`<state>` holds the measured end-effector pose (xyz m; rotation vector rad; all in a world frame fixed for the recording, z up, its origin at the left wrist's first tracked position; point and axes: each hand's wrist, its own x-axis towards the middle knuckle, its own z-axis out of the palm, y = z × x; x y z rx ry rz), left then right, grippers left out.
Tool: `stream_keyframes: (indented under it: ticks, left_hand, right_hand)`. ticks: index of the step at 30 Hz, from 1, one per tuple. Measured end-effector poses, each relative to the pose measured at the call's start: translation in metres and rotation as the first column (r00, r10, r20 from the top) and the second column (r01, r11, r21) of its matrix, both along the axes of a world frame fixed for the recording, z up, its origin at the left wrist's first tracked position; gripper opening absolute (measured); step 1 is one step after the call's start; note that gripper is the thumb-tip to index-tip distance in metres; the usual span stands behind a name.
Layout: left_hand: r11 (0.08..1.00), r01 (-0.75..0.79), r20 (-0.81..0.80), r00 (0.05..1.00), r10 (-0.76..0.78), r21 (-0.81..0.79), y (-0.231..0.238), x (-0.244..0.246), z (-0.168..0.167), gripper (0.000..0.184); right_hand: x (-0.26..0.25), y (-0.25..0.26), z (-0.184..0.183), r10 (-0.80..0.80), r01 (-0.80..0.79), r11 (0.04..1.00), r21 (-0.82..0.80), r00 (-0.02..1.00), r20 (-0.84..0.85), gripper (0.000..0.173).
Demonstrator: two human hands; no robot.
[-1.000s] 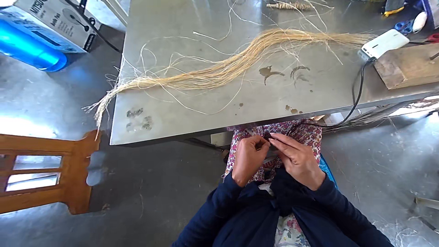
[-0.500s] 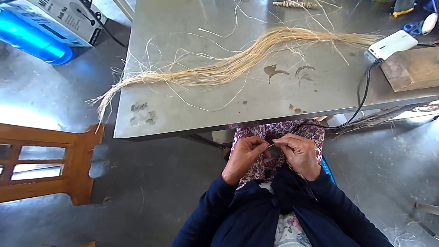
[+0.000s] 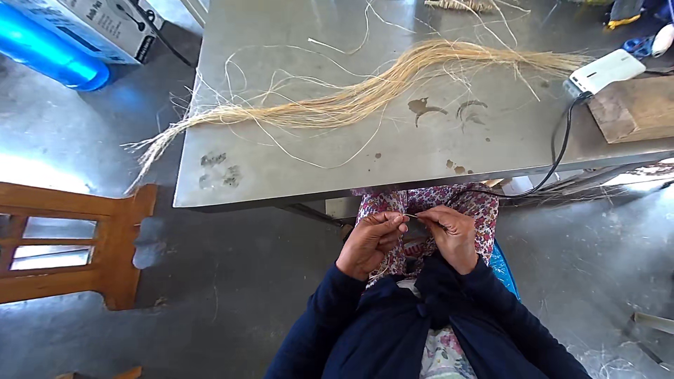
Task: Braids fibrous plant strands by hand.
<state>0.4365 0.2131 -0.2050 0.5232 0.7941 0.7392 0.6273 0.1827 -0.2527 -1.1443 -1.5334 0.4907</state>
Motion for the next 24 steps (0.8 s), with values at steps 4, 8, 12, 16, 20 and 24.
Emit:
stream_keyframes:
  ticks: [4,8,12,16,20,24]
  left_hand:
    - [0.995,-0.09,0.04,0.995,0.091,-0.035,0.0,0.006,-0.003,0.024]
    - [0.987,-0.129,-0.048,0.99,0.134,0.096,-0.004,0.013,-0.003,0.027]
    - [0.926,-0.108,-0.25,0.946,0.208,0.361,-0.01,0.019,-0.006,0.022]
    - [0.789,0.052,-0.469,0.828,0.308,0.612,-0.012,0.018,-0.009,0.016]
    - [0.707,0.14,-0.541,0.749,0.382,0.693,-0.015,0.02,-0.01,0.014]
    - [0.719,0.14,-0.528,0.774,0.35,0.681,-0.014,0.018,-0.012,0.016]
  right_hand:
    - [-0.004,-0.003,0.002,-0.056,0.051,0.998,0.037,0.984,0.166,0.013]
    - [-0.008,-0.004,0.004,-0.073,0.048,0.995,0.088,0.95,0.303,0.015]
    - [-0.007,-0.003,0.009,-0.066,0.009,0.99,0.141,0.913,0.403,0.016]
    - [-0.009,-0.002,0.013,-0.035,-0.056,0.985,0.166,0.866,0.499,0.015]
    - [-0.01,-0.003,0.017,-0.013,-0.085,0.984,0.156,0.841,0.54,0.016]
    - [-0.014,-0.003,0.019,-0.013,-0.07,0.989,0.13,0.837,0.547,0.02]
